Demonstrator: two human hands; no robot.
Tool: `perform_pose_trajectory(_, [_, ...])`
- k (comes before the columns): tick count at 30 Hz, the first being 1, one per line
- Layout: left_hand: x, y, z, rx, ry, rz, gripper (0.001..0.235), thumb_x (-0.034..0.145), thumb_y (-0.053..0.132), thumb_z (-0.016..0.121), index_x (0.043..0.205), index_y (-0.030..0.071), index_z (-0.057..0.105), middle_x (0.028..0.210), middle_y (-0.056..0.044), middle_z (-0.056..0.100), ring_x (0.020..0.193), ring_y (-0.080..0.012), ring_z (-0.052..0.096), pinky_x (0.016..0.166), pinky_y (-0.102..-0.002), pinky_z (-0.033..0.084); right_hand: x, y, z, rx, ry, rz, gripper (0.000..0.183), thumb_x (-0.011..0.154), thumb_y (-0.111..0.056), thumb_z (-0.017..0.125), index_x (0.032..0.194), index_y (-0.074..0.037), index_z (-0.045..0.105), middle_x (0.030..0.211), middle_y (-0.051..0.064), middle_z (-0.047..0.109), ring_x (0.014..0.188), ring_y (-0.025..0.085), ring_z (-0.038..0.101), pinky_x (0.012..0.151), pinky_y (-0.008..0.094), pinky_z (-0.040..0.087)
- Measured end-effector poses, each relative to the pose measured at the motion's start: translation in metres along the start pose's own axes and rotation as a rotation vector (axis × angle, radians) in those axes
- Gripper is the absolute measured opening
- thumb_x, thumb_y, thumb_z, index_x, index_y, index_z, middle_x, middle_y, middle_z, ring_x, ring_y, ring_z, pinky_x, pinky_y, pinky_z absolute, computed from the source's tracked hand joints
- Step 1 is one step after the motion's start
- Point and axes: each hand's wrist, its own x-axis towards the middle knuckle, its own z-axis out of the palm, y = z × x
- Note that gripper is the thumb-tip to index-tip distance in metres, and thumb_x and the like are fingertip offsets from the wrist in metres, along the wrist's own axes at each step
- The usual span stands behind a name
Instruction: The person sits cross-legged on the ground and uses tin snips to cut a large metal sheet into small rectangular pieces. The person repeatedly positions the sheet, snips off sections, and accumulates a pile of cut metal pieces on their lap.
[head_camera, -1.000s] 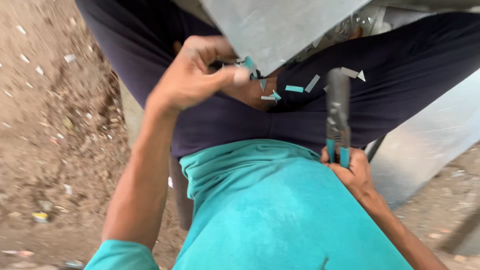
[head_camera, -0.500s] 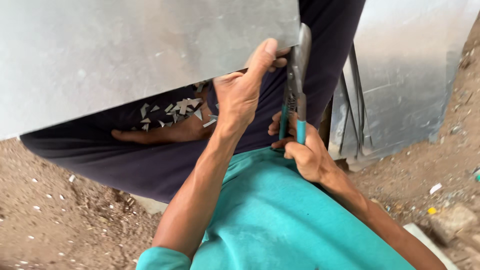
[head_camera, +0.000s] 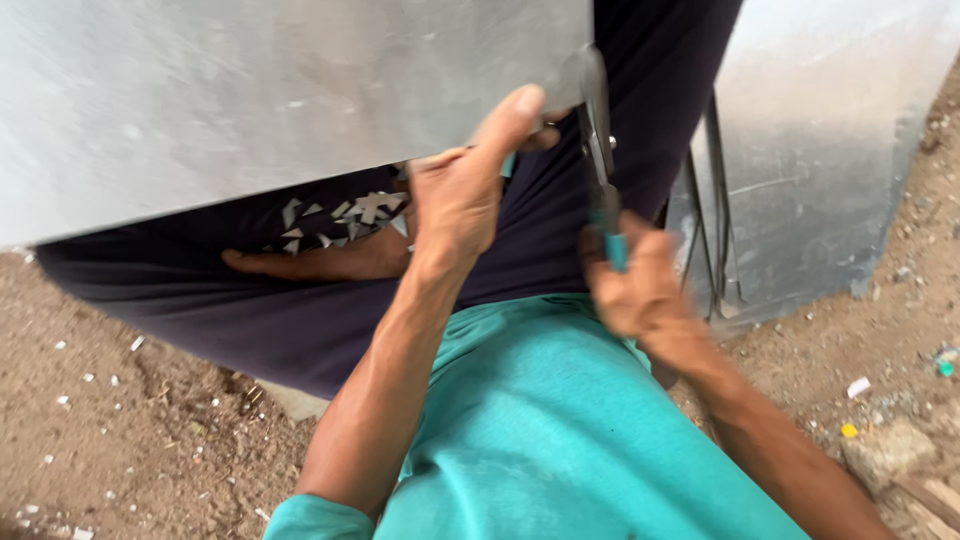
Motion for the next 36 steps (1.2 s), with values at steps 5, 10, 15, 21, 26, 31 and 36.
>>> perform_pose_trajectory(5, [-0.018, 0.005, 0.020, -0.127, 0.398, 0.203, 0.031, 0.083, 0.007, 0.086, 0.107, 0.001, 0.067, 0.098, -0.005, 0.072, 0.084, -0.0157, 0.069, 0.076, -0.032, 0.058, 0.003, 0.024, -0.054, -0.605, -0.026, -0.136, 0.019, 0.084, -0.010, 0.050, 0.092, 0.004, 0.060, 0.060, 0.013, 0.051, 0.047, 0.026, 0.047, 0.046, 0.040, 0.040])
perform_pose_trajectory(10, [-0.013, -0.039, 0.035, -0.236, 0.331, 0.112, 0.021, 0.082, 0.003, 0.083, 0.096, -0.007, 0.071, 0.088, -0.010, 0.073, 0.075, -0.0194, 0.072, 0.071, -0.033, 0.061, -0.025, 0.035, -0.022, 0.030, -0.083, -0.080, 0.014, 0.077, -0.010, 0.055, 0.080, 0.000, 0.064, 0.061, 0.007, 0.060, 0.056, 0.016, 0.058, 0.053, 0.031, 0.049])
perform_pose_trajectory(15, [-0.014, -0.039, 0.011, 0.001, 0.164, 0.205, 0.018, 0.086, 0.005, 0.082, 0.097, -0.006, 0.072, 0.084, -0.012, 0.074, 0.073, -0.0188, 0.072, 0.070, -0.030, 0.061, -0.027, 0.029, 0.002, 0.077, 0.011, -0.108, 0.017, 0.079, -0.009, 0.053, 0.083, 0.000, 0.065, 0.064, 0.006, 0.060, 0.057, 0.014, 0.056, 0.054, 0.031, 0.045])
perform_pose_trajectory(21, [-0.021, 0.038, -0.042, 0.129, 0.134, 0.472, 0.044, 0.090, 0.028, 0.072, 0.115, -0.006, 0.062, 0.108, -0.012, 0.066, 0.099, -0.0197, 0.063, 0.086, -0.035, 0.051, -0.027, 0.040, 0.001, 0.054, -0.028, 0.077, 0.016, 0.072, -0.009, 0.057, 0.080, 0.000, 0.067, 0.060, 0.008, 0.061, 0.055, 0.016, 0.056, 0.050, 0.033, 0.043])
perform_pose_trajectory(26, [-0.010, 0.036, -0.057, 0.187, 0.335, 0.320, 0.035, 0.107, 0.029, 0.055, 0.115, -0.003, 0.064, 0.105, -0.013, 0.065, 0.092, -0.0212, 0.062, 0.078, -0.033, 0.050, -0.030, 0.047, 0.007, 0.164, -0.083, 0.031, 0.018, 0.068, -0.005, 0.053, 0.079, 0.002, 0.064, 0.066, 0.010, 0.062, 0.059, 0.018, 0.058, 0.054, 0.034, 0.048])
perform_pose_trajectory(31, [-0.043, 0.050, -0.049, 0.102, -0.145, -0.047, 0.040, 0.093, 0.026, 0.064, 0.128, 0.007, 0.059, 0.118, -0.012, 0.069, 0.095, -0.0211, 0.073, 0.076, -0.027, 0.060, -0.026, 0.020, 0.011, 0.078, -0.194, -0.058, 0.020, 0.069, -0.004, 0.047, 0.079, 0.001, 0.064, 0.066, 0.009, 0.062, 0.061, 0.018, 0.059, 0.057, 0.035, 0.048])
perform_pose_trajectory(36, [-0.075, 0.087, -0.108, -0.345, 0.320, 0.345, 0.031, 0.102, 0.027, 0.068, 0.116, -0.001, 0.067, 0.108, -0.017, 0.072, 0.094, -0.0253, 0.076, 0.070, -0.040, 0.065, -0.024, -0.003, 0.020, -0.069, -0.333, 0.054, 0.028, 0.072, -0.005, 0.049, 0.093, 0.002, 0.066, 0.074, 0.009, 0.066, 0.065, 0.019, 0.059, 0.059, 0.037, 0.049])
